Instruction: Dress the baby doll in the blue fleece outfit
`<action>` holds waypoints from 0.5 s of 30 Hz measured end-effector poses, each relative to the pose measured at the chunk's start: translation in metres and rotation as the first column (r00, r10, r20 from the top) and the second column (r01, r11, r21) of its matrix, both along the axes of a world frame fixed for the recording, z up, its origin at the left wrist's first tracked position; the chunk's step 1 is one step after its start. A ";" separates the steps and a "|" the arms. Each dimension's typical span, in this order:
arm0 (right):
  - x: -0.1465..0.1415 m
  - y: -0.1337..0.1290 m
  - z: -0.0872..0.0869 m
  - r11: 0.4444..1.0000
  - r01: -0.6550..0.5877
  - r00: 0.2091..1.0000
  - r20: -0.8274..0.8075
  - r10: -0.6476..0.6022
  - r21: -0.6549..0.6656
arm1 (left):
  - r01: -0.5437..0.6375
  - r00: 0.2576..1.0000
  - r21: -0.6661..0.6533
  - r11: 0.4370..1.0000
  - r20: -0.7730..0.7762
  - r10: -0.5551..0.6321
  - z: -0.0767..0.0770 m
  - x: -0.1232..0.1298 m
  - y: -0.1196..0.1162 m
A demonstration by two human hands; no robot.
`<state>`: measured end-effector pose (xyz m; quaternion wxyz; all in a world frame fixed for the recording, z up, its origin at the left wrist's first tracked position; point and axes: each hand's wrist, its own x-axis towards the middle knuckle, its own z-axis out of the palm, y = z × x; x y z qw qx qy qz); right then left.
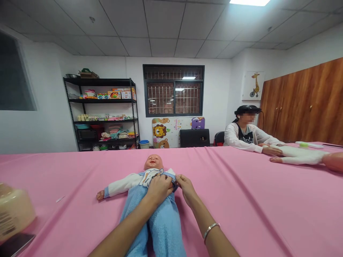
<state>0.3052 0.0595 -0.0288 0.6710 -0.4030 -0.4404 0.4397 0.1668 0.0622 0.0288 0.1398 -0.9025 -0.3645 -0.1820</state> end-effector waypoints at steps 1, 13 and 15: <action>0.004 0.003 -0.003 1.000 0.013 1.000 0.028 -0.013 -0.015 | 0.004 1.000 0.006 1.000 0.003 -0.004 0.001 -0.002 -0.003; -0.011 0.091 0.015 0.998 0.012 1.000 -0.004 -0.012 -0.067 | 0.157 0.987 0.233 0.960 0.005 -0.162 0.012 -0.041 -0.037; -0.019 0.099 0.010 0.998 -0.009 1.000 0.001 0.009 -0.057 | 0.187 0.981 0.250 0.950 0.012 -0.196 0.011 -0.046 -0.045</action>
